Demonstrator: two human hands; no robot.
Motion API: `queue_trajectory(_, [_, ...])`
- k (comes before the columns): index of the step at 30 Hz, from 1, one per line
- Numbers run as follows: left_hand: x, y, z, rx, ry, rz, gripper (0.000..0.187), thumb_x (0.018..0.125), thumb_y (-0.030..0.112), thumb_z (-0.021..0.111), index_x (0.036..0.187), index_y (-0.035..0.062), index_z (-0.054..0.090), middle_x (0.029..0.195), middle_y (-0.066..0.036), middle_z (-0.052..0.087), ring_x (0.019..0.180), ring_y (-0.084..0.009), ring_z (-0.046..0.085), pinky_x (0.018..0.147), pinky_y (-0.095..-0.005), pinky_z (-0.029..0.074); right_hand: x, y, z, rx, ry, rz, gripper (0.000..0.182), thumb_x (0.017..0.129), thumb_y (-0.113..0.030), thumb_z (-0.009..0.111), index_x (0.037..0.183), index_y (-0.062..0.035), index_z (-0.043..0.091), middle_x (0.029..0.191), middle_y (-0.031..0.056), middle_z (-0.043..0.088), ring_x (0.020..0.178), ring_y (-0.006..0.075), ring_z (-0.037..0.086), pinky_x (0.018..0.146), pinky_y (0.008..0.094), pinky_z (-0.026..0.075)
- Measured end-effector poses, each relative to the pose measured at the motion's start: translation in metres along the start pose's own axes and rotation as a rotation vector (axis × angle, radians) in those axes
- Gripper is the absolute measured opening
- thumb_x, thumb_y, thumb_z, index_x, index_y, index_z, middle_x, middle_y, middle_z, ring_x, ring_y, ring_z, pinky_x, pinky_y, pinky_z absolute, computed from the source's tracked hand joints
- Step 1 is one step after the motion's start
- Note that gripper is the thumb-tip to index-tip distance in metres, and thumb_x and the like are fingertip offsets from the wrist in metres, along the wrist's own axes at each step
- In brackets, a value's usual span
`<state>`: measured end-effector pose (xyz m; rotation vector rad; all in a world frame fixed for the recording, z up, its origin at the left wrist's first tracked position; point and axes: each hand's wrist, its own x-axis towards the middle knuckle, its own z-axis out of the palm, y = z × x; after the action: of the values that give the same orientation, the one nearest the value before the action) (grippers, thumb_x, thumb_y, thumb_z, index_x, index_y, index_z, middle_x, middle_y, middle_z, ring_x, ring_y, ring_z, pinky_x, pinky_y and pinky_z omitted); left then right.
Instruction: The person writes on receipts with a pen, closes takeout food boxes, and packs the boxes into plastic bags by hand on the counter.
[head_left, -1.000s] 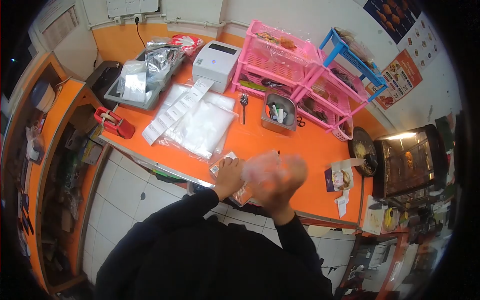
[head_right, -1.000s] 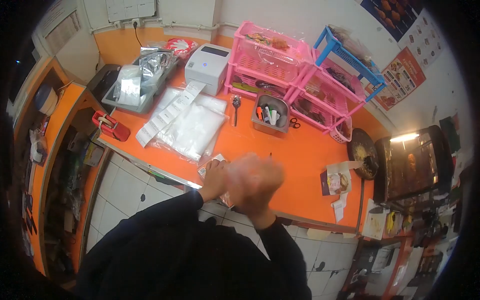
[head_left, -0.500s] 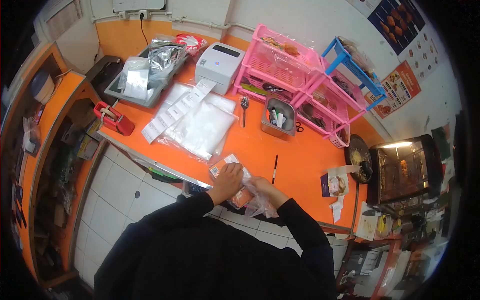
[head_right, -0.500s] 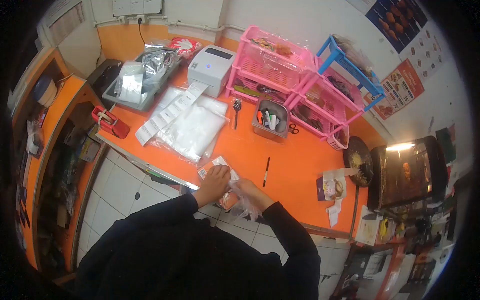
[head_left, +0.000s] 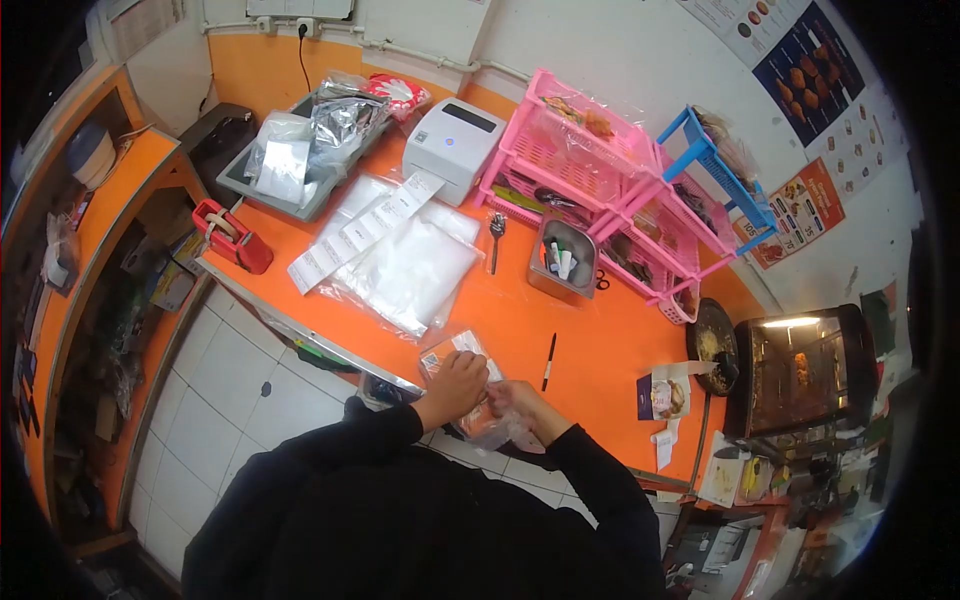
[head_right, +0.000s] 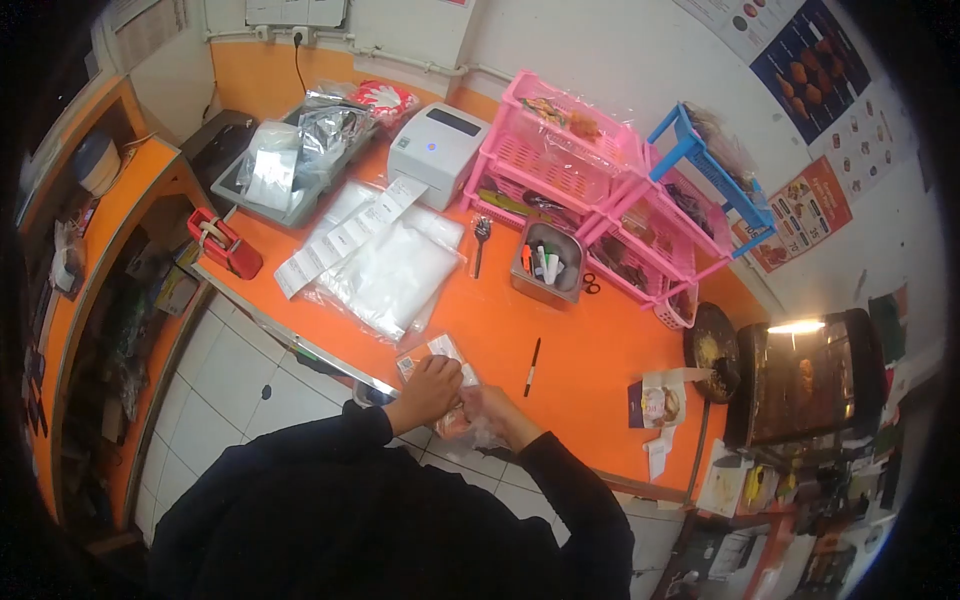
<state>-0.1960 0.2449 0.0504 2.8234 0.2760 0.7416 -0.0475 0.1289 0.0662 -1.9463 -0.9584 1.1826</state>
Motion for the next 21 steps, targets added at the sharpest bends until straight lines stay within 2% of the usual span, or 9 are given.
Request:
queue_trajectory(2, [0.001,-0.001,0.001,0.042,-0.044,0.0,0.028,0.078,0.031,0.062,0.089,0.0048,0.062,0.1,-0.009,0.052,0.098,-0.0252,0.049,0.086,-0.0405,0.037,0.002,0.003,-0.001,0.499,-0.169,0.276,0.023,0.087,-0.028,0.065,0.086,-0.0069,0.057,0.074,0.0093,0.058,0.067,0.0259,0.061,0.06,0.0359,0.05])
queue_trajectory(5, [0.008,-0.003,0.0,0.048,-0.108,-0.006,0.027,0.077,0.03,0.063,0.09,0.0062,0.063,0.1,-0.009,0.052,0.099,-0.0246,0.049,0.086,-0.0396,0.038,-0.029,-0.039,0.007,-0.74,0.363,-0.58,0.023,0.09,-0.028,0.062,0.095,-0.0067,0.058,0.079,0.0103,0.059,0.07,0.0266,0.061,0.059,0.0367,0.05])
queue_trajectory(8, [0.011,-0.003,-0.005,-0.026,-0.153,-0.012,0.027,0.076,0.029,0.063,0.09,0.0067,0.063,0.099,-0.009,0.052,0.101,-0.025,0.049,0.086,-0.0404,0.037,-0.036,-0.048,0.003,-1.179,0.165,-0.425,0.024,0.092,-0.022,0.056,0.11,-0.0067,0.052,0.1,0.0128,0.061,0.081,0.0285,0.063,0.059,0.0414,0.051])
queue_trajectory(9, [0.011,-0.004,-0.005,-0.056,-0.162,-0.017,0.026,0.076,0.029,0.063,0.09,0.0067,0.063,0.098,-0.009,0.052,0.102,-0.0252,0.049,0.086,-0.0408,0.037,-0.035,-0.045,0.003,-1.161,0.158,-0.407,0.02,0.091,-0.02,0.056,0.107,-0.0067,0.054,0.098,0.0131,0.061,0.082,0.0292,0.064,0.059,0.0415,0.051])
queue_trajectory(11, [0.007,-0.004,-0.003,-0.065,0.022,-0.021,0.023,0.075,0.027,0.064,0.088,0.0079,0.062,0.095,-0.007,0.053,0.098,-0.0246,0.051,0.083,-0.0403,0.04,-0.028,-0.03,0.006,-1.123,0.143,-0.382,0.014,0.091,-0.016,0.055,0.101,-0.0067,0.057,0.096,0.0137,0.062,0.085,0.0305,0.064,0.059,0.0417,0.052])
queue_trajectory(13, [0.001,-0.004,-0.003,-0.097,0.112,-0.011,0.02,0.075,0.025,0.064,0.086,0.0091,0.061,0.091,-0.006,0.054,0.094,-0.0236,0.053,0.079,-0.0392,0.042,-0.012,-0.004,0.006,-0.843,0.092,-0.257,0.014,0.092,-0.018,0.056,0.098,-0.0059,0.06,0.089,0.0117,0.064,0.077,0.0252,0.065,0.059,0.0365,0.053])
queue_trajectory(18, [-0.009,-0.006,0.007,-0.26,0.151,0.025,0.014,0.074,0.021,0.065,0.081,0.0112,0.057,0.077,-0.001,0.056,0.075,-0.0205,0.059,0.066,-0.0356,0.048,-0.002,-0.017,-0.005,0.108,-0.075,0.203,0.016,0.093,-0.02,0.059,0.093,-0.0043,0.064,0.079,0.0066,0.064,0.067,0.0189,0.063,0.056,0.0309,0.05])
queue_trajectory(20, [-0.011,-0.009,0.009,-0.304,0.147,-0.009,0.013,0.079,0.021,0.065,0.078,0.0116,0.056,0.072,-0.002,0.056,0.071,-0.0212,0.06,0.064,-0.0363,0.048,0.002,-0.027,-0.014,0.506,-0.145,0.398,0.017,0.093,-0.02,0.06,0.092,-0.0037,0.064,0.076,0.0045,0.064,0.065,0.0171,0.062,0.056,0.0293,0.048])
queue_trajectory(21, [-0.011,-0.01,0.009,-0.325,0.145,-0.026,0.014,0.081,0.021,0.066,0.077,0.0117,0.056,0.07,-0.002,0.055,0.069,-0.0216,0.061,0.062,-0.0367,0.048,0.025,-0.004,-0.025,0.275,-0.073,0.213,0.017,0.092,-0.02,0.061,0.09,-0.0036,0.065,0.076,0.0049,0.064,0.064,0.0168,0.061,0.056,0.029,0.047])
